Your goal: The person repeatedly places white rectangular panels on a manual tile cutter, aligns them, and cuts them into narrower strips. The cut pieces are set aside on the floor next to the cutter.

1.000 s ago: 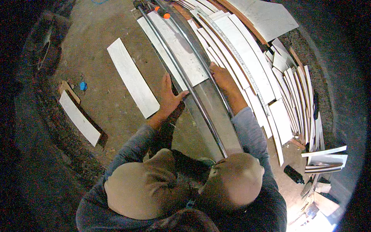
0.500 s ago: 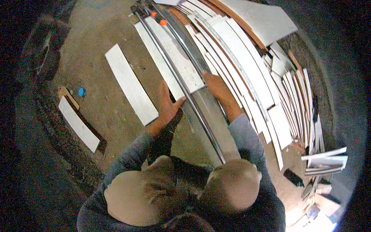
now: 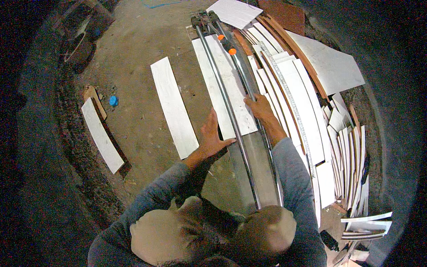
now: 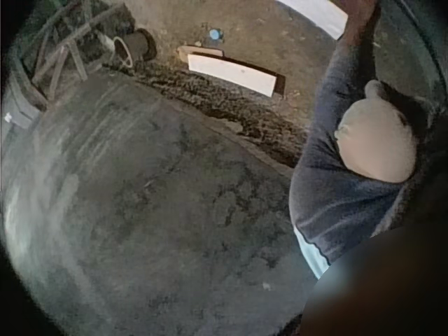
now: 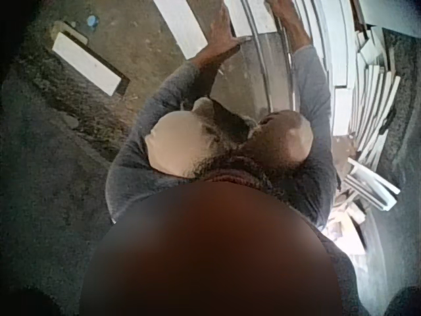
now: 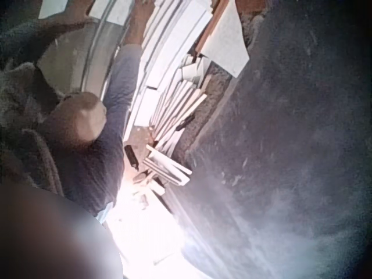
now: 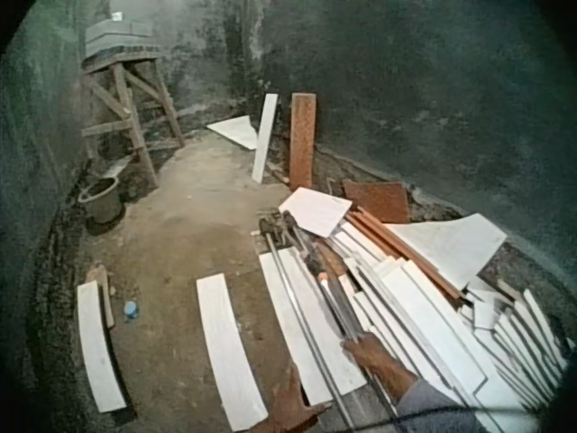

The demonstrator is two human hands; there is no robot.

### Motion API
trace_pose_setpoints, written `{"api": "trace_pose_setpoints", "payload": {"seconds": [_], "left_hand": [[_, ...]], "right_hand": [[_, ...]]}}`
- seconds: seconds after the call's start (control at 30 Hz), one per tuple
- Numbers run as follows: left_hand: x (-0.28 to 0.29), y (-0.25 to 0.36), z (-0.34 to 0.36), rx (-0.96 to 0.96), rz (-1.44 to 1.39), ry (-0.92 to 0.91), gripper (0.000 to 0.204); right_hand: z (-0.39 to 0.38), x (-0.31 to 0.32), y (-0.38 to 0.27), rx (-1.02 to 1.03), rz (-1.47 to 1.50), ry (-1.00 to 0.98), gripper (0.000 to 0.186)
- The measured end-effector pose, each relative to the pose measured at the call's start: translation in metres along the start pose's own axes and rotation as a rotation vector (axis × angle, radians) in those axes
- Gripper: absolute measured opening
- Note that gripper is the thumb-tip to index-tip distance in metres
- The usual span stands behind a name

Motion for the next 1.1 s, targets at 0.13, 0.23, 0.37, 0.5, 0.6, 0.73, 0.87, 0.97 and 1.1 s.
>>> {"api": "trace_pose_setpoints", "payload": {"seconds": [0.13, 0.23, 0.37, 0.5, 0.6, 0.73, 0.87, 0.97, 1.1], "left_hand": [[0.002, 0.002, 0.006, -0.005, -0.034, 0.044, 0.148], [0.002, 0.000, 0.010, 0.022, -0.039, 0.028, 0.148], [0.005, 0.000, 0.011, 0.006, -0.067, 0.002, 0.147], [0.000, -0.003, 0.010, 0.050, -0.077, -0.064, 0.148], [0.001, -0.002, 0.011, 0.037, -0.089, -0.031, 0.146], [-0.007, -0.014, 0.010, 0.094, -0.107, -0.145, 0.143], [0.000, -0.020, 0.002, 0.047, -0.147, -0.116, 0.129], [-0.002, -0.012, -0.013, 0.029, -0.135, -0.050, 0.113], [-0.005, -0.006, -0.024, 0.073, -0.138, 0.072, 0.095]], "right_hand": [[0.005, -0.002, 0.002, -0.051, 0.015, -0.004, 0.046], [0.012, -0.001, 0.003, -0.011, 0.053, 0.011, 0.047], [0.018, -0.002, 0.003, 0.038, -0.007, 0.014, 0.047], [0.018, -0.002, 0.009, -0.023, -0.034, 0.019, 0.047], [0.017, 0.000, 0.009, -0.008, -0.031, 0.050, 0.046], [0.019, -0.001, 0.008, 0.115, -0.193, 0.128, 0.043], [0.018, 0.000, 0.018, 0.138, -0.382, 0.194, 0.042], [0.014, 0.001, 0.024, 0.118, -0.377, 0.189, 0.043], [0.009, 0.000, 0.027, 0.090, -0.280, 0.127, 0.040]]}}
Point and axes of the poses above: each hand's wrist, its own z-axis towards the middle knuckle, its own x-axis out of the back of the hand, y = z × x, the point moved 9 cm from there along z, towards the middle knuckle, and after that the axes turned 8 degrees about z, right-handed, at the moved point
